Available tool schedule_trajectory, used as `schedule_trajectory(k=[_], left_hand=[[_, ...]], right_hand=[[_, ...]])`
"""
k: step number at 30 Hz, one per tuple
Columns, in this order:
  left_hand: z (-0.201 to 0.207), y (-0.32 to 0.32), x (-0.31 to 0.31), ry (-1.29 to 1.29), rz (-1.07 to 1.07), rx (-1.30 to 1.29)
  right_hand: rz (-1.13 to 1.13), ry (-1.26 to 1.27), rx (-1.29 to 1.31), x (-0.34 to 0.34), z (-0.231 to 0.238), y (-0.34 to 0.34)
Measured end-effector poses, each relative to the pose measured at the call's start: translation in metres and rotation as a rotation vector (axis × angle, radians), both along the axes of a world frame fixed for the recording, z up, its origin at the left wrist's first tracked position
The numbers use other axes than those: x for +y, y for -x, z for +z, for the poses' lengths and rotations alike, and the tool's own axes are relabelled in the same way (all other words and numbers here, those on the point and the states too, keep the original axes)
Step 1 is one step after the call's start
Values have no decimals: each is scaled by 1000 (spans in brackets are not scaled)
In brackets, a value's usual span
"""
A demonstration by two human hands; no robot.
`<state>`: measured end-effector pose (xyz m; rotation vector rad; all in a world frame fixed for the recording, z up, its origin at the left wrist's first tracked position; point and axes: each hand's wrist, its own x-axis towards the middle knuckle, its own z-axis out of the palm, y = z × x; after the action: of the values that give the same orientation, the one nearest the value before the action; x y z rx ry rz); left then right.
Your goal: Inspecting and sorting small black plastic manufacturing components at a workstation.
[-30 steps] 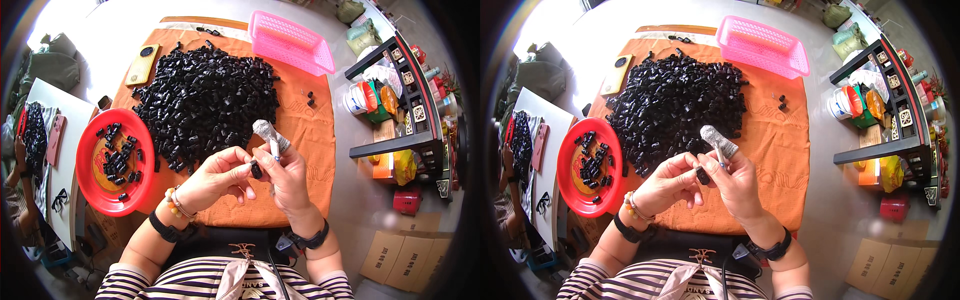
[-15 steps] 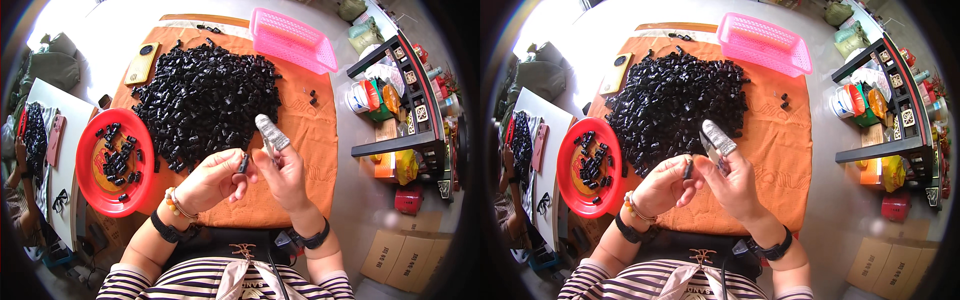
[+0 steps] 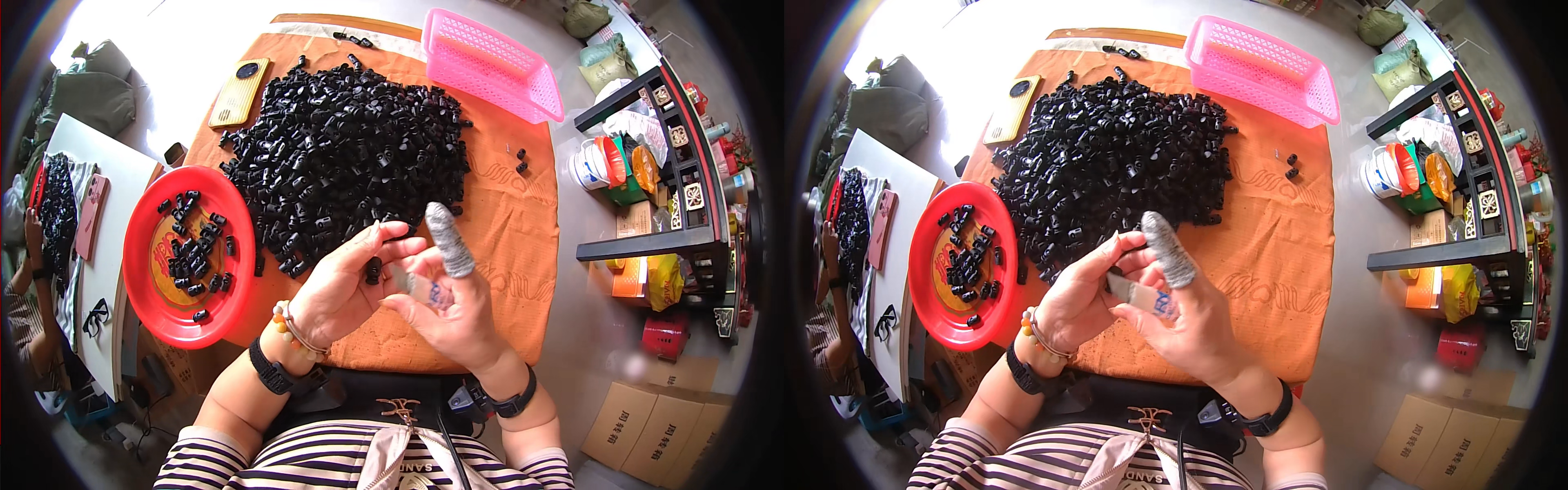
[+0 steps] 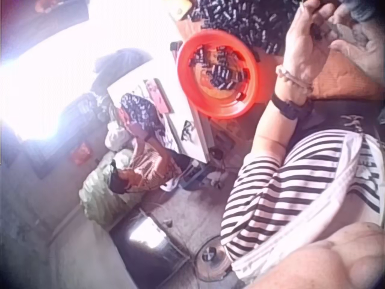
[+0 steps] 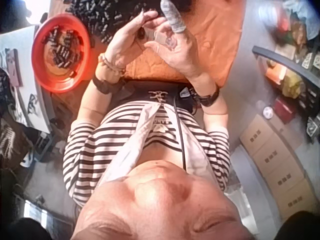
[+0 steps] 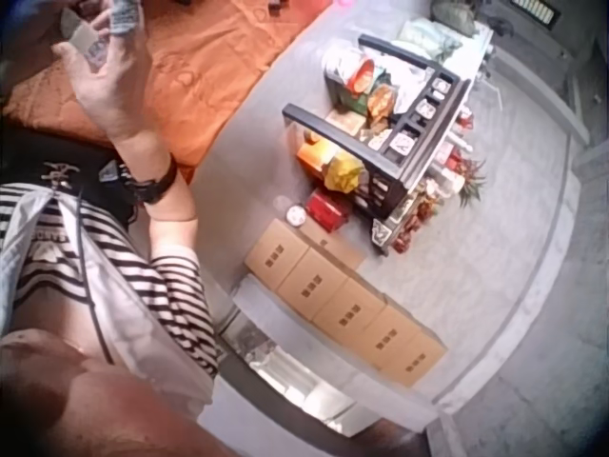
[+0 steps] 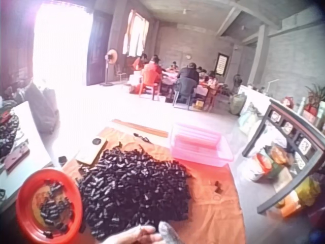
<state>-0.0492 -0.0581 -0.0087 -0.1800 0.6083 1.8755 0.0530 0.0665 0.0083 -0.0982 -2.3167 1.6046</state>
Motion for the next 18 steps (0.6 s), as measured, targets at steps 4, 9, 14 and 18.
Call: schedule_trajectory(k=[4, 9, 14, 18], left_hand=[[4, -4, 2, -139, -18, -16], [6, -7, 0, -234, -92, 93], [-1, -5, -2, 43, -60, 729], [1, -1, -5, 80, -107, 839]], right_hand=[[14, -112, 56, -5, -9, 6], [-51, -72, -7, 6, -3, 3], [-122, 13, -25, 11, 6, 2], [-106, 92, -51, 10, 9, 1]])
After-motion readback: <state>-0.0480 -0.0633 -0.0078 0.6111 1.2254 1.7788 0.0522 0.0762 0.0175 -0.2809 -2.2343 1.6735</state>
